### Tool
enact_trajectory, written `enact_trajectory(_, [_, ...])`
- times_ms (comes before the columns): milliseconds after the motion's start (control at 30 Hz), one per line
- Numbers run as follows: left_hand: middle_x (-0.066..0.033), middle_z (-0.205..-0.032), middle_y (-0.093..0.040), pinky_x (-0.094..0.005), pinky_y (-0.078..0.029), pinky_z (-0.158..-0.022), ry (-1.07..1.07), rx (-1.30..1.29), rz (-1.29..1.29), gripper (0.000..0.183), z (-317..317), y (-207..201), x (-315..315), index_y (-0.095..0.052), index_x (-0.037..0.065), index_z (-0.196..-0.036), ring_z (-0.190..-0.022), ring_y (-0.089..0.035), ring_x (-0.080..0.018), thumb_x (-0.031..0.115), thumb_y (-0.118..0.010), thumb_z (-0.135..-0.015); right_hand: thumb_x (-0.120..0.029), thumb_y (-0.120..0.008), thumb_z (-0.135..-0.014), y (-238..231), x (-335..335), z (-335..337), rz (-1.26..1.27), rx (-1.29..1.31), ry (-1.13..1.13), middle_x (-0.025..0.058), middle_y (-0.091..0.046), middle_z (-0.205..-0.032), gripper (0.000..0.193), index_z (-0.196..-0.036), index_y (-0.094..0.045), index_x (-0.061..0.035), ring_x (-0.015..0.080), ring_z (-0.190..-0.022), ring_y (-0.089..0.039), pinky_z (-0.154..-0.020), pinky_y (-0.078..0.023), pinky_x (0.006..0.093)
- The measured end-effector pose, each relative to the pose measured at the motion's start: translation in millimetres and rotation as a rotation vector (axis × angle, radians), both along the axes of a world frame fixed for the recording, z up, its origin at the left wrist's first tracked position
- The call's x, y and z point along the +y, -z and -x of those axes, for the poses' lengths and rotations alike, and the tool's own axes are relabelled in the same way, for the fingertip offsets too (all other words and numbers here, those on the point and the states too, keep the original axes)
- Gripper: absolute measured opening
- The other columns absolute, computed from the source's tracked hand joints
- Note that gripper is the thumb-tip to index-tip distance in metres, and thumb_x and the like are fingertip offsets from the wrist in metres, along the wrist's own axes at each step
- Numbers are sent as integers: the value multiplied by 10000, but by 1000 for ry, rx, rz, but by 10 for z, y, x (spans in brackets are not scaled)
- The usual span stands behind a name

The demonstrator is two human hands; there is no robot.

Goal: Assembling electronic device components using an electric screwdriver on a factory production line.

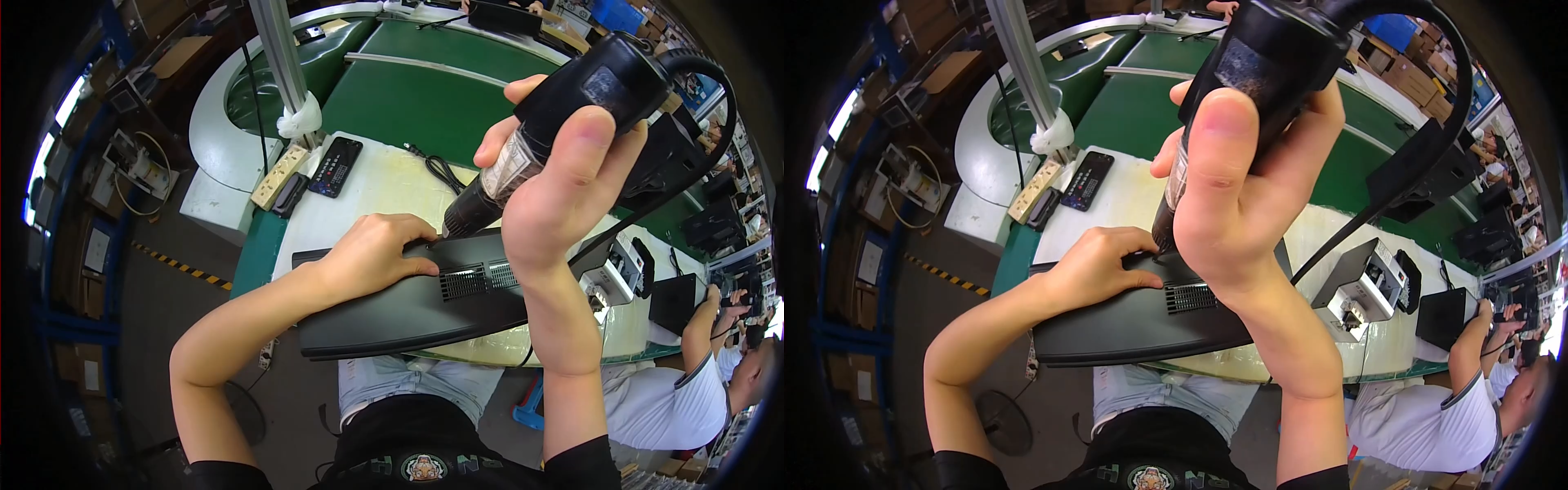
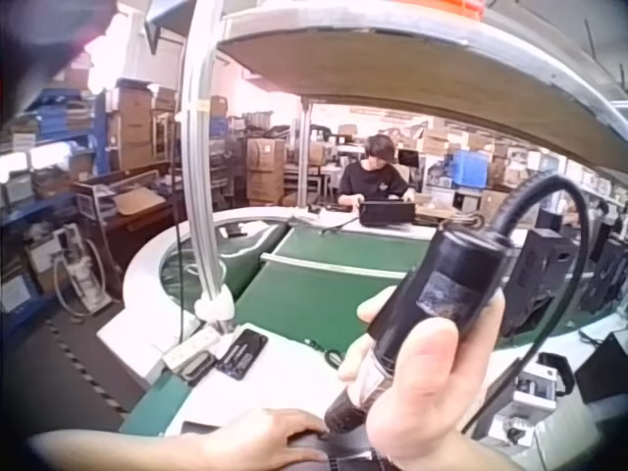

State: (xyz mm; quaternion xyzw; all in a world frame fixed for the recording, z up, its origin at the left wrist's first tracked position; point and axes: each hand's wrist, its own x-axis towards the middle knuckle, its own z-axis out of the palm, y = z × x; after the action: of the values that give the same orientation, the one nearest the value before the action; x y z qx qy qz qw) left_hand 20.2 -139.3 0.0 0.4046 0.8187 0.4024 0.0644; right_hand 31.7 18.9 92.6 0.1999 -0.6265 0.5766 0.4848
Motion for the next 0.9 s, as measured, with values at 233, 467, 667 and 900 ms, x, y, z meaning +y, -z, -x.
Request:
enact_trajectory(233, [-173, -988, -684, -392, -506, -818, -33, -119, 34, 394, 31, -1, 2, -651, 3, -1043, -929, -646, -350, 212, -780, -735, -486, -462, -975, 116, -79, 13, -107, 66, -86, 154, -601, -896, 576, -1264, -260, -30, 142, -498, -557, -445, -463, 247])
enact_trajectory(467, [-184, -995, -682, -405, -504, -822, -7, -148, -2, 415, 65, 39, -24, -602, 14, -1073, -937, -644, -361, 183, -778, -738, -361, -536, -969, 119, -196, 36, -130, 15, -195, 151, -601, -859, 520, -1275, -283, -25, 124, -507, -549, -456, -474, 247])
enact_trajectory(667, [-203, -1085, -675, -396, -500, -883, 77, -214, 93, 405, 122, -86, -200, -632, -11, -1128, -1023, -644, -340, 177, -753, -790, -328, -549, -972, 167, -177, 178, -129, -14, -287, 140, -592, -833, 485, -1270, -321, -20, 125, -516, -550, -453, -465, 243])
enact_trajectory(900, [-147, -1028, -695, -315, -478, -911, -166, -686, -346, 664, 273, 521, -1247, -660, -44, -1071, -982, -651, -212, 506, -291, -1030, -304, -559, -972, 143, -218, 178, -94, 22, -348, 137, -587, -831, 490, -1294, -318, -24, 124, -529, -550, -466, -468, 247])
